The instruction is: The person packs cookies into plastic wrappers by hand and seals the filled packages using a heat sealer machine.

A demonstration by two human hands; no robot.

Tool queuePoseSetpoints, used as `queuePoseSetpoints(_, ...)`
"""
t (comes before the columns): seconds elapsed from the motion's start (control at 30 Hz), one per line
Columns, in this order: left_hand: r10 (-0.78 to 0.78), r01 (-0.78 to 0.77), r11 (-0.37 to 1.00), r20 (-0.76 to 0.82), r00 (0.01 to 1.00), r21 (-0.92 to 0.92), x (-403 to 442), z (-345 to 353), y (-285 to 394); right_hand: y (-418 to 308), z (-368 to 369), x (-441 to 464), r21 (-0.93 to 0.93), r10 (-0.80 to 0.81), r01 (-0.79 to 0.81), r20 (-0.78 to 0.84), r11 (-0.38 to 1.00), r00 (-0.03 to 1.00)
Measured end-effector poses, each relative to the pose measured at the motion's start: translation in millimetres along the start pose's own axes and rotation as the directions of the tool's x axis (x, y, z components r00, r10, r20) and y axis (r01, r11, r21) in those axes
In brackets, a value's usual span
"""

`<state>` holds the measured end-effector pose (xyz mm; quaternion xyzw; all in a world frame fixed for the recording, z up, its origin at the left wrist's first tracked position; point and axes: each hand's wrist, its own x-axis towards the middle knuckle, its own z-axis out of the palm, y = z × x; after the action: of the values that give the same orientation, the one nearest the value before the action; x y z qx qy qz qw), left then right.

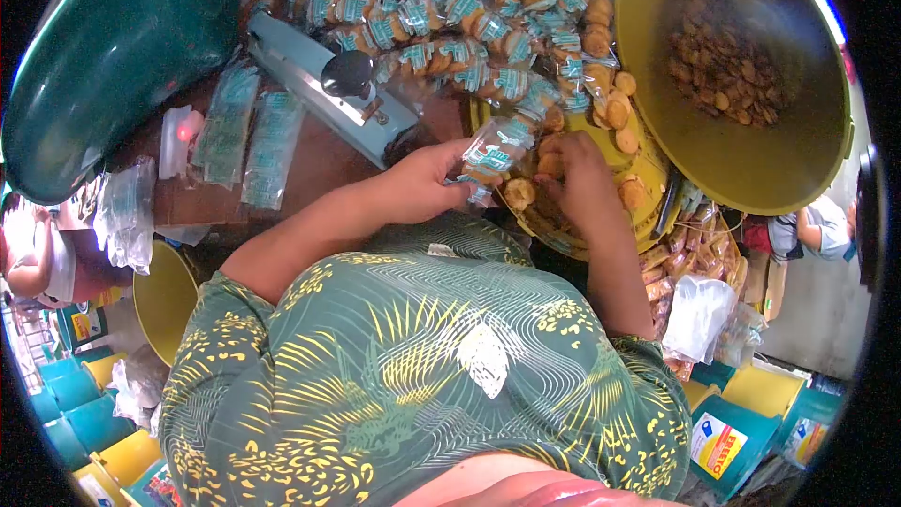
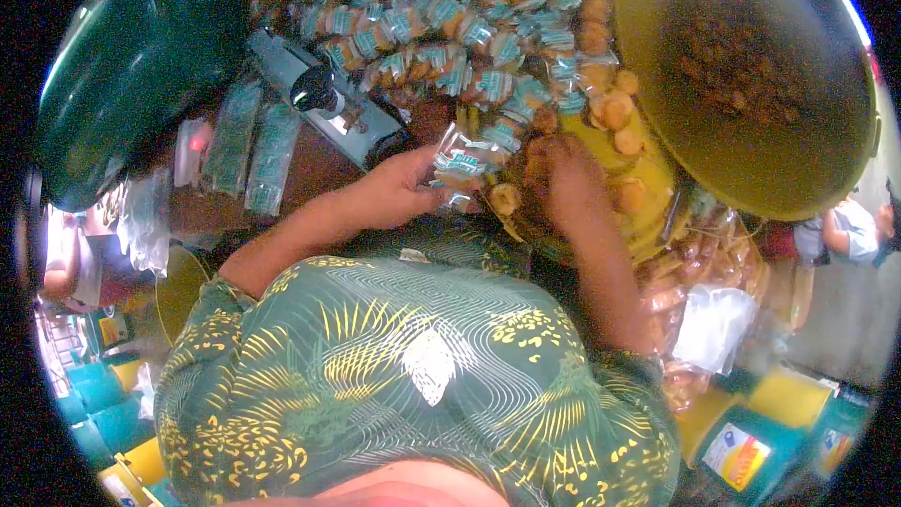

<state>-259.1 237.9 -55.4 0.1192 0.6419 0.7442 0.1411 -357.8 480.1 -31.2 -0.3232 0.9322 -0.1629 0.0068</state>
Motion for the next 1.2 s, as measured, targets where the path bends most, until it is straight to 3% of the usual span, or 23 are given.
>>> queuePoseSetpoints(0.1, 0.030, -0.029, 0.993, -0.004, 1.000, 0.116, 0, -4, -7, 11, 7, 4, 0.054, 0.030, -0.032, 0.042, 0.998, 0.999)
queuePoseSetpoints(0.2, -0.014, 0.013, 0.998, 0.013, 1.000, 0.064, 0, -7, -16, 6, 1, 3, 0.061, 0.027, -0.029, 0.037, 0.998, 0.999)
queuePoseSetpoints(0.3, 0.008, -0.015, 0.975, 0.031, 0.999, 0.220, -4, -10, 2, 11, -2, 1, 0.150, 0.007, -0.010, 0.020, 0.989, 1.000)
queuePoseSetpoints(0.4, -0.041, 0.037, 0.994, 0.046, 0.998, 0.102, -2, -18, 0, 11, -8, 2, 0.137, -0.113, 0.121, -0.062, 0.983, 0.992)
queuePoseSetpoints(0.5, -0.054, 0.045, 0.985, 0.050, 0.997, 0.168, -2, -19, 6, 0, -16, 7, -0.019, -0.051, 0.048, -0.218, 0.999, 0.975)
queuePoseSetpoints(0.6, -0.049, 0.046, 0.986, 0.017, 0.999, 0.163, -1, -17, -3, 2, -14, 13, -0.196, 0.158, -0.153, 0.012, 0.969, 0.987)
queuePoseSetpoints(0.7, -0.016, 0.012, 0.954, 0.013, 1.000, 0.301, -4, -16, 1, -4, -12, 9, 0.021, 0.212, -0.214, 0.071, 0.977, 0.975)
queuePoseSetpoints(0.8, -0.026, 0.014, 0.889, 0.019, 0.999, 0.457, -5, -19, 11, -6, -15, 4, 0.276, 0.142, -0.155, 0.066, 0.948, 0.988)
queuePoseSetpoints(0.9, -0.067, 0.005, 0.826, 0.090, 0.994, 0.564, -4, -22, 23, -4, -34, 8, 0.558, 0.097, -0.066, -0.025, 0.827, 0.995)
queuePoseSetpoints(1.0, -0.021, -0.100, 0.752, 0.175, 0.984, 0.652, 0, -25, 24, -2, -45, 16, 0.663, -0.278, 0.315, -0.164, 0.680, 0.946)
queuePoseSetpoints(1.1, -0.021, -0.088, 0.785, 0.168, 0.986, 0.613, 2, -23, 35, -13, -57, 23, 0.561, -0.560, 0.435, 0.061, 0.704, 0.826)
queuePoseSetpoints(1.2, -0.082, 0.017, 0.864, 0.107, 0.991, 0.504, 2, -21, 38, -21, -55, 20, 0.707, -0.318, 0.123, 0.151, 0.697, 0.936)
